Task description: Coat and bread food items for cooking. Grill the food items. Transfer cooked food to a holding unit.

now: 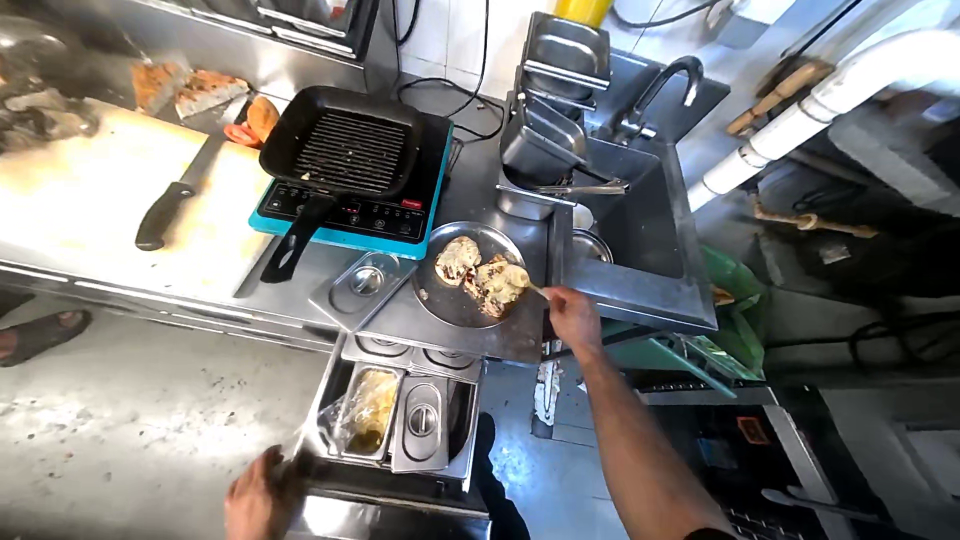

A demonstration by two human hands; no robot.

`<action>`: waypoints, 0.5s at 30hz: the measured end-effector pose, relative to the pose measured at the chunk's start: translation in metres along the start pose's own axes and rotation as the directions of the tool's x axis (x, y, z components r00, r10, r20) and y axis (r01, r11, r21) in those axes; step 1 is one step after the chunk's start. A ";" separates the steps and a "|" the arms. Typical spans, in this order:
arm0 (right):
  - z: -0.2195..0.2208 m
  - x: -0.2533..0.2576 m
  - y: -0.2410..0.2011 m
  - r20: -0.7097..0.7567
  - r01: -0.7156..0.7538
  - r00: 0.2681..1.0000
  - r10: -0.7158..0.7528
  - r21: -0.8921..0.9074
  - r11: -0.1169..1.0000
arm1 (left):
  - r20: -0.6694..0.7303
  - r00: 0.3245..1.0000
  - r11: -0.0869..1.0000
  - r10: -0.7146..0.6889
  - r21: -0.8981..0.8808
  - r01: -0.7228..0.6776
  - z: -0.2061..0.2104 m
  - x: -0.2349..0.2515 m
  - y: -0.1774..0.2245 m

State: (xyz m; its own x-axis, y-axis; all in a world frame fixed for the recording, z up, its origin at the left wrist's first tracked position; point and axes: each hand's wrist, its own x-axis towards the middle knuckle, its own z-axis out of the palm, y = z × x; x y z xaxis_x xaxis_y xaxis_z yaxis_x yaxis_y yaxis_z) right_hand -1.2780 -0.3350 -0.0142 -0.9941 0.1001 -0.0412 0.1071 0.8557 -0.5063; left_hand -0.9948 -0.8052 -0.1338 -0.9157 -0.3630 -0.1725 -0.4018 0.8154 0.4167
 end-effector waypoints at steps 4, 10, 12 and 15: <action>-0.017 0.000 -0.020 0.165 -0.130 0.979 0.121 0.046 0.990 | 0.001 1.000 1.000 -0.009 -0.008 0.009 0.000 0.001 0.000; 0.017 -0.051 -0.018 0.108 0.083 0.990 -0.094 0.100 0.992 | -0.003 0.999 0.999 -0.049 -0.012 0.049 -0.001 0.001 0.007; 0.025 -0.036 -0.023 -0.013 0.159 0.987 -0.158 0.012 0.987 | -0.008 0.999 0.999 -0.049 -0.002 0.049 0.001 0.002 0.006; 0.017 0.000 -0.043 0.028 -0.095 0.995 0.095 0.016 0.995 | -0.013 0.999 0.999 -0.037 0.011 0.037 0.004 0.003 0.001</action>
State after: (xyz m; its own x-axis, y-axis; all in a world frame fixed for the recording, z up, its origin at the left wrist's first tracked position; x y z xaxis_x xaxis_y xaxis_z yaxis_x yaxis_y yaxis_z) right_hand -1.2828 -0.3806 -0.0065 -0.9795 0.1666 -0.1130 0.2012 0.8338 -0.5140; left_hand -0.9979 -0.8033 -0.1378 -0.9000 -0.3989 -0.1757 -0.4355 0.8063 0.4003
